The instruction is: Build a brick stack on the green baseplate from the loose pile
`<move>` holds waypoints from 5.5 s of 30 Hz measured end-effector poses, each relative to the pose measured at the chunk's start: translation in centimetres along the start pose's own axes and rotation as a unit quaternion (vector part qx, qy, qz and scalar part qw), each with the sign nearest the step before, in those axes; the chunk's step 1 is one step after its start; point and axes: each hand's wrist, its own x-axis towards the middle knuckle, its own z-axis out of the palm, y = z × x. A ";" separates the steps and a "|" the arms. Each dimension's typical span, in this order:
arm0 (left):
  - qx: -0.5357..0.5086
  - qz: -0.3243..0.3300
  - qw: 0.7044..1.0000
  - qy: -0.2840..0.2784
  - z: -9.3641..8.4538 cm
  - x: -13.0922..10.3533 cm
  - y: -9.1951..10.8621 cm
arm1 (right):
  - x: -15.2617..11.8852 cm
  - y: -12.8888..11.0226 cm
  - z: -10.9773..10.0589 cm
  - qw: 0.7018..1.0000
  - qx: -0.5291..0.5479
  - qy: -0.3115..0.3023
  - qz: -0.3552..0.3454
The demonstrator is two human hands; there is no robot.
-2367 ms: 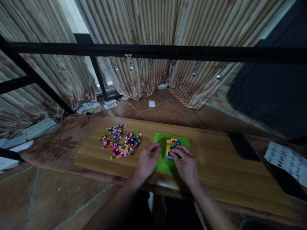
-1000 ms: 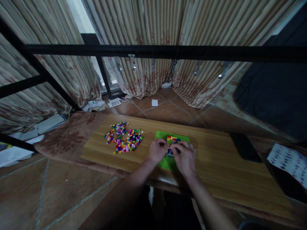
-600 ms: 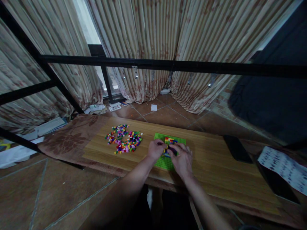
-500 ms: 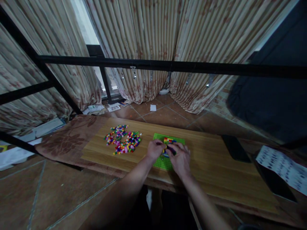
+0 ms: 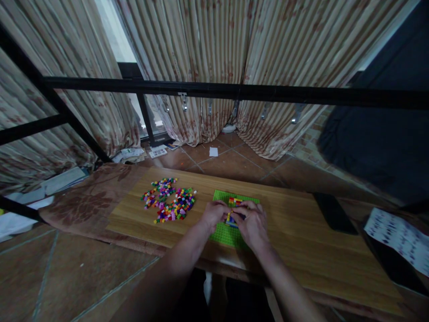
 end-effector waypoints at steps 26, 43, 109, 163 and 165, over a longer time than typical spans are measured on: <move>0.213 0.138 0.963 0.089 0.1 -0.3 -0.8 | -3.0 1.4 -2.8 0.994 0.029 0.106 0.014; 0.211 0.171 0.936 0.225 -13.3 -10.0 -7.6 | -9.6 -6.1 3.7 0.976 0.181 -0.094 -0.071; 0.514 0.115 0.803 0.280 -21.3 -5.7 -4.1 | -0.7 -8.3 12.3 0.984 0.048 -0.063 -0.160; 0.397 0.290 0.750 0.441 -22.7 -3.7 -6.9 | 9.9 -16.2 18.9 0.925 0.069 -0.246 -0.281; 0.404 0.303 0.736 0.451 -22.8 -3.7 -6.9 | 11.3 -15.4 19.3 0.945 0.077 -0.225 -0.223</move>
